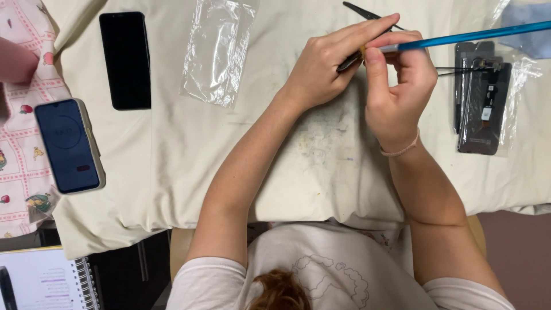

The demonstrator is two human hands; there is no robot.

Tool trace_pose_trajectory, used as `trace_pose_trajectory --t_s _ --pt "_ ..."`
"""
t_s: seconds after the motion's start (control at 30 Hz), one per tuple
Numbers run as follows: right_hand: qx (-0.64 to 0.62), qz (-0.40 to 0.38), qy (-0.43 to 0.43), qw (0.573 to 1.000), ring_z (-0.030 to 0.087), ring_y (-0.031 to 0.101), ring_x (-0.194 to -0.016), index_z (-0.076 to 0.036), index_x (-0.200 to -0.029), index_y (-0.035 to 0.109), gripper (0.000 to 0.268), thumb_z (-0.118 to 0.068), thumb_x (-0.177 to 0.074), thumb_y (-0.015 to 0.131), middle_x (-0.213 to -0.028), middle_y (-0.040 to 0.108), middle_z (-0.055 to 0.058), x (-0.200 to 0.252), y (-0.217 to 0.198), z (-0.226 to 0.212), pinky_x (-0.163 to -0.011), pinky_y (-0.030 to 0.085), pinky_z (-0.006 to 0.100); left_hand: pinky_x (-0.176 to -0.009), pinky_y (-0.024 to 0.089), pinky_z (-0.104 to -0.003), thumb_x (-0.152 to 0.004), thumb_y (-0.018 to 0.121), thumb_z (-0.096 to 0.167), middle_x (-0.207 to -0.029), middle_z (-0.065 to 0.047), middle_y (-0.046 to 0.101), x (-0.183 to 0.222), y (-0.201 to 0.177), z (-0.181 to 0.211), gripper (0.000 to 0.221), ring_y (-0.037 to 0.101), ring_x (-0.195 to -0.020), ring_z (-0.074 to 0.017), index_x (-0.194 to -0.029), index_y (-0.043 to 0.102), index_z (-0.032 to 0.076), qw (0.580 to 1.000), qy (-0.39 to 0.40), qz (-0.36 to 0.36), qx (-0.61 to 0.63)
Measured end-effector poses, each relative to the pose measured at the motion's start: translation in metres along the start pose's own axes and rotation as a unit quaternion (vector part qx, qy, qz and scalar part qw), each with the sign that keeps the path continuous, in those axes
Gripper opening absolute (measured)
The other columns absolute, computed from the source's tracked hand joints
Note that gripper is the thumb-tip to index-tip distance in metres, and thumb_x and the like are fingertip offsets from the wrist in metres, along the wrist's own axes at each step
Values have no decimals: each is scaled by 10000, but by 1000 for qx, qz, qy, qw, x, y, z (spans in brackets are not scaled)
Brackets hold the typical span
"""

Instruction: Cleaning and preparing a mobile phone screen for replacement using a brush, tweezers, and adhesive.

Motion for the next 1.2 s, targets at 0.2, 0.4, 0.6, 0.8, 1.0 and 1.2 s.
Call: trace_pose_trajectory --t_s 0.2,0.4,0.6,0.8,1.0,1.2 --pt "47 -16 -46 998 328 610 -944 115 -1047 637 56 86 -1064 593 -1016 608 231 -1 1 -5 -817 548 388 -1096 658 -271 -1168 480 208 -1526 83 621 -1 0 2 408 696 -1416 -152 -1562 420 301 1000 2 7 16" --pt "34 -16 -22 999 312 610 -940 97 -1051 643 75 49 -1078 592 -1018 622 205 -3 -4 -1 -847 529 379 -1116 621 -302 -1043 564 -19 -1503 -7 645 0 0 2 614 683 -1404 -212 -1560 418 278 1000 8 6 16" --pt "39 7 -3 999 289 615 -954 77 -1058 657 82 23 -1084 601 -1026 630 175 -7 -11 10 -845 530 359 -1092 636 -305 -1088 542 14 -1525 47 606 -2 -1 2 524 673 -1407 -193 -1544 451 256 1000 4 10 8" --pt "54 8 -17 998 295 623 -920 73 -1035 665 54 58 -1059 619 -1010 641 184 -8 -12 11 -859 519 368 -1156 603 -322 -1071 551 -20 -1542 35 577 -1 0 -1 524 655 -1417 -202 -1535 470 211 1000 6 10 23" --pt "45 18 -11 999 299 625 -965 80 -1055 660 55 66 -1067 608 -1028 633 188 -9 -16 15 -878 523 369 -1144 614 -326 -1065 547 -60 -1554 25 567 0 0 -1 564 648 -1430 -211 -1543 450 224 999 23 15 20" --pt "54 1 2 999 294 631 -989 81 -1069 669 65 58 -1085 611 -1044 639 172 -11 -16 24 -875 536 369 -1177 598 -319 -1070 543 -49 -1560 23 562 -1 1 -1 549 643 -1435 -217 -1546 452 210 1000 12 -2 27"
Point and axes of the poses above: each hand's wrist, its own x-axis away from the middle knuckle, its own y-axis out of the palm, z = x × y, the point moved 8 cm from there along -x, towards the middle knuckle
